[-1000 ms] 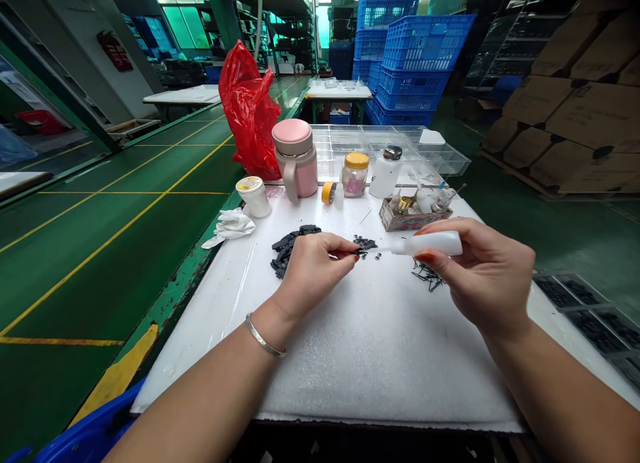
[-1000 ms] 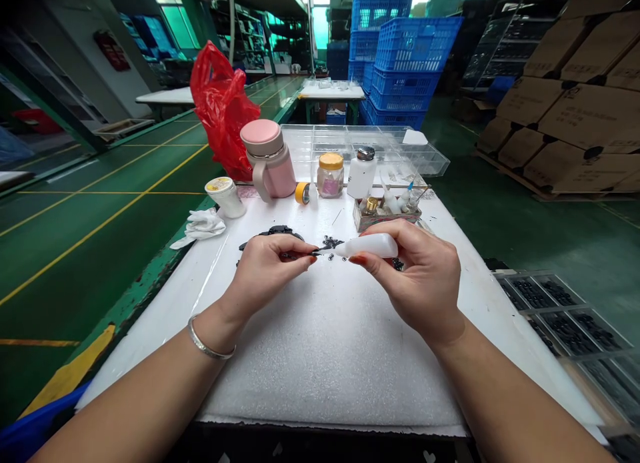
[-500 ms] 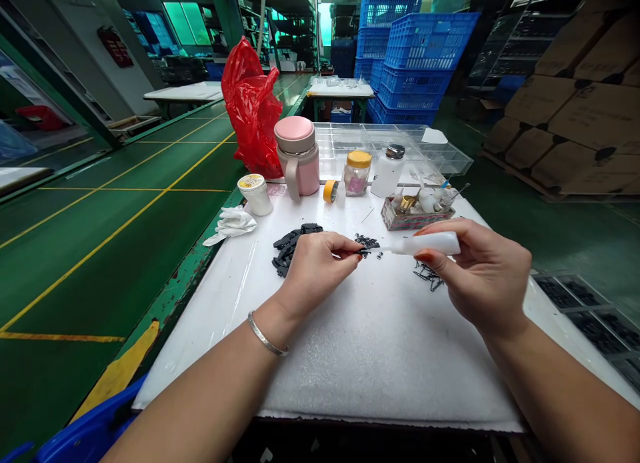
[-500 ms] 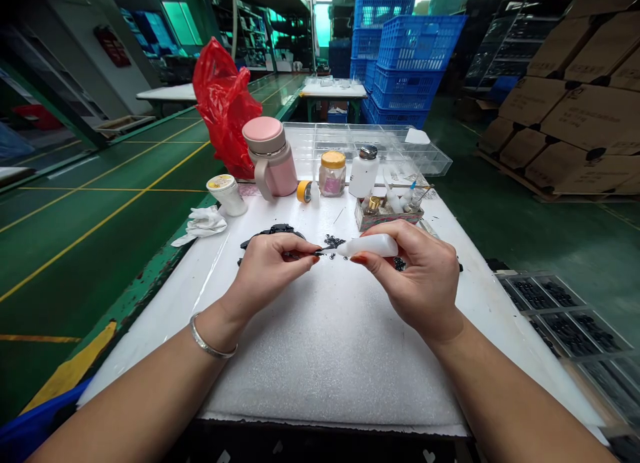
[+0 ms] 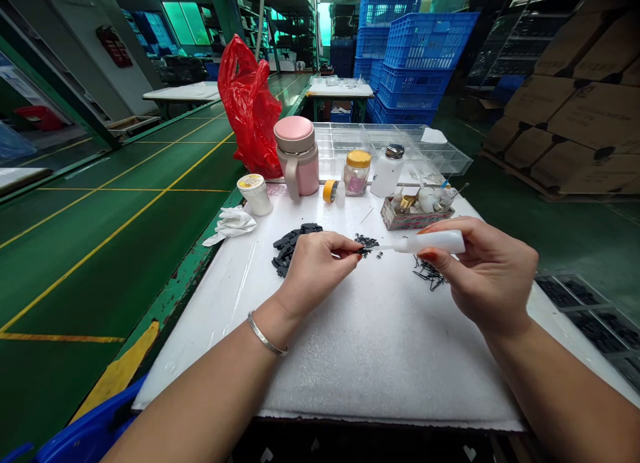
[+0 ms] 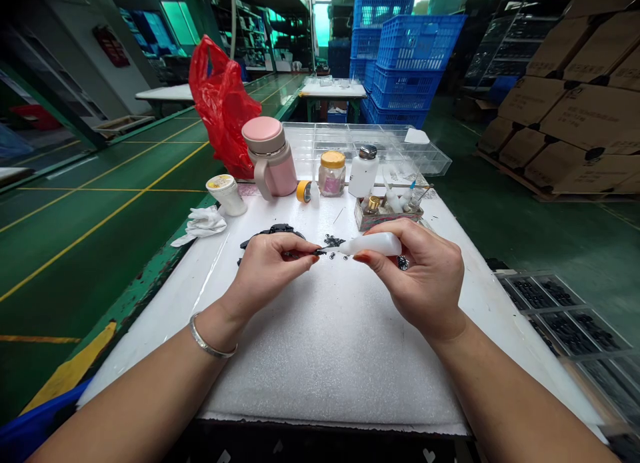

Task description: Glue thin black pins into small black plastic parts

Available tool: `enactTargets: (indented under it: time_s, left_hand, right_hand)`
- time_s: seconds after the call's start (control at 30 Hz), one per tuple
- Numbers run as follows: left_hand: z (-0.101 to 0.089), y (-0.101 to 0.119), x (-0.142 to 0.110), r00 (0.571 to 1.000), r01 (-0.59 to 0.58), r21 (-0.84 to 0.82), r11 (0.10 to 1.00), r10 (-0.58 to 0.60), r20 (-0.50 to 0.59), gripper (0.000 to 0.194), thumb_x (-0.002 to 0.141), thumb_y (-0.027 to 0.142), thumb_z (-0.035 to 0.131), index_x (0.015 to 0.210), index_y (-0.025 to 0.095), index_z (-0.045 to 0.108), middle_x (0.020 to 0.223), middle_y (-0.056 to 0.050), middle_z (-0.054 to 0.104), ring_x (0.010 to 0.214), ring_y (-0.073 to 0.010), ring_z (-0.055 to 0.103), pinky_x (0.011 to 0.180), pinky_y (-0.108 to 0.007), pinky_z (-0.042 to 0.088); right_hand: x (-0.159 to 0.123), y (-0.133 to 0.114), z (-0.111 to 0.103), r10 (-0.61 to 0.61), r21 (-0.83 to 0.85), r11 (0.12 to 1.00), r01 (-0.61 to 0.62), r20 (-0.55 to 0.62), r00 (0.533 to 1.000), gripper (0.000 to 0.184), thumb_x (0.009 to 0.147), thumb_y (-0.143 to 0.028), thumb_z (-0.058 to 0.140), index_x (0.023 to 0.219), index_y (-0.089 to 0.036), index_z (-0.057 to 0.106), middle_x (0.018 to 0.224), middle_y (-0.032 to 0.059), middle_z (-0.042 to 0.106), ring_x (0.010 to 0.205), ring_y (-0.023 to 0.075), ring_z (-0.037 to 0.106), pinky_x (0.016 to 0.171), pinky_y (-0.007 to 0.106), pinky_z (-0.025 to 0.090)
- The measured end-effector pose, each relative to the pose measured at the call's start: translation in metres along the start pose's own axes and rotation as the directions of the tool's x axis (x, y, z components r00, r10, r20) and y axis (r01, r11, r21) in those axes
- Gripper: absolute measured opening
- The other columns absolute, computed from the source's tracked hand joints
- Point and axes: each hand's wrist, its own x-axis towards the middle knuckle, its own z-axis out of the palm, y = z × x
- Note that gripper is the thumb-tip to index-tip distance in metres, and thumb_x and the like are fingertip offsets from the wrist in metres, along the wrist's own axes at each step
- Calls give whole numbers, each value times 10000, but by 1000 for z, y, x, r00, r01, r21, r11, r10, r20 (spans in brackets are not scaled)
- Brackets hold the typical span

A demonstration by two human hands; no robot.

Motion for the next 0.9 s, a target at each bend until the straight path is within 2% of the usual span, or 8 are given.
enactTargets:
  time_s: [0.9]
  left_hand:
    - [0,1,0,1000,8,-1,1000,-8,6,153,744,113,717,856,188,790,815,-14,763,704,-138,672,717,-246,552]
  right_hand:
    - [0,-1,1,-41,-8,999,41,23,999,140,784,-298,798,882,-247,712,816,18,692,691,199,612,584,338,418]
